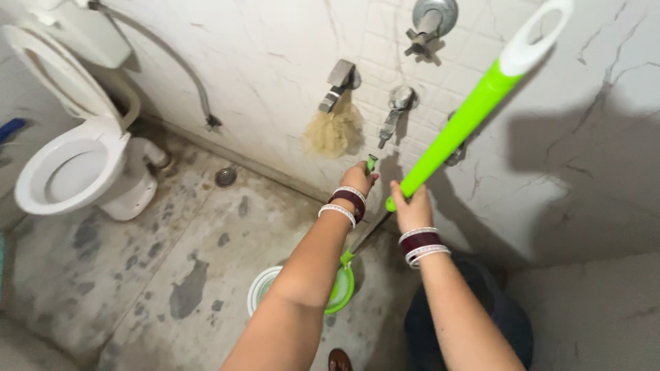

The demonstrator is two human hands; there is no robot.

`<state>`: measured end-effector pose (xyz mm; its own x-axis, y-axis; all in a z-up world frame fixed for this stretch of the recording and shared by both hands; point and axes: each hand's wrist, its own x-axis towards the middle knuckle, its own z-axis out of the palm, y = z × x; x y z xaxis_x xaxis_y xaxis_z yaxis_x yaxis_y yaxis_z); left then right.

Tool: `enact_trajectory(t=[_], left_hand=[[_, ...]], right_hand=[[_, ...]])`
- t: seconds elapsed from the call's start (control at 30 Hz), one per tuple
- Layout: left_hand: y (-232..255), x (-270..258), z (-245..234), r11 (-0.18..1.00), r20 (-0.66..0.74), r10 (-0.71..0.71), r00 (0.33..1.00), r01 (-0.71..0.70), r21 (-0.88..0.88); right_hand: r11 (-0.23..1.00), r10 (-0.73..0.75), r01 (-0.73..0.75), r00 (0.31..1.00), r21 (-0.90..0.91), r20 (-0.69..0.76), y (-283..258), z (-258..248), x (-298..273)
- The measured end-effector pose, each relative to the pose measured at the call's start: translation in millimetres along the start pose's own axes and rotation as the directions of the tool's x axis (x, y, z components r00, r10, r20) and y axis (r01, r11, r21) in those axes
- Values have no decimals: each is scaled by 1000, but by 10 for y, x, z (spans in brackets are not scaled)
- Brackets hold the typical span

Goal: The person gathers clothes from a railing, carries them to a bedroom, and then assembles and fills a mop bucket with water in a bathroom using a faucet.

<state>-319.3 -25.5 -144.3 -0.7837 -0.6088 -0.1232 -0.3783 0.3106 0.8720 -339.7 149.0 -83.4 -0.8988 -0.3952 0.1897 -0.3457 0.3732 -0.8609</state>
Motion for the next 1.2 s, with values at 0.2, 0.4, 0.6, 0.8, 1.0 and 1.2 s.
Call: enact_trajectory(t=[0.2, 0.4, 0.6, 0.8, 1.0, 1.2], left_hand=[[-131, 396, 286, 967, 1, 34, 999, -33, -251], [-113, 423, 227, 958, -29, 138, 990, -141, -251], [-36, 501, 140, 977, -71, 200, 977, -204, -61], [180, 356, 222, 990, -215, 129, 968, -137, -24], [185, 323, 89, 976, -146, 166, 975, -184, -119], [-130, 153, -7, 820, -232, 276, 933, -354, -450]], right_hand=[[995, -64, 64, 998, 71, 3, -97, 141, -9], [991, -6, -1, 999, 132, 52, -156, 165, -3], [996, 15, -16, 1000, 89, 15, -56, 130, 79], [998, -62, 62, 998, 11, -19, 32, 196, 171], [977, 27, -37, 998, 209, 51, 46, 247, 179], [991, 66, -77, 992, 105, 111, -245, 357, 121]])
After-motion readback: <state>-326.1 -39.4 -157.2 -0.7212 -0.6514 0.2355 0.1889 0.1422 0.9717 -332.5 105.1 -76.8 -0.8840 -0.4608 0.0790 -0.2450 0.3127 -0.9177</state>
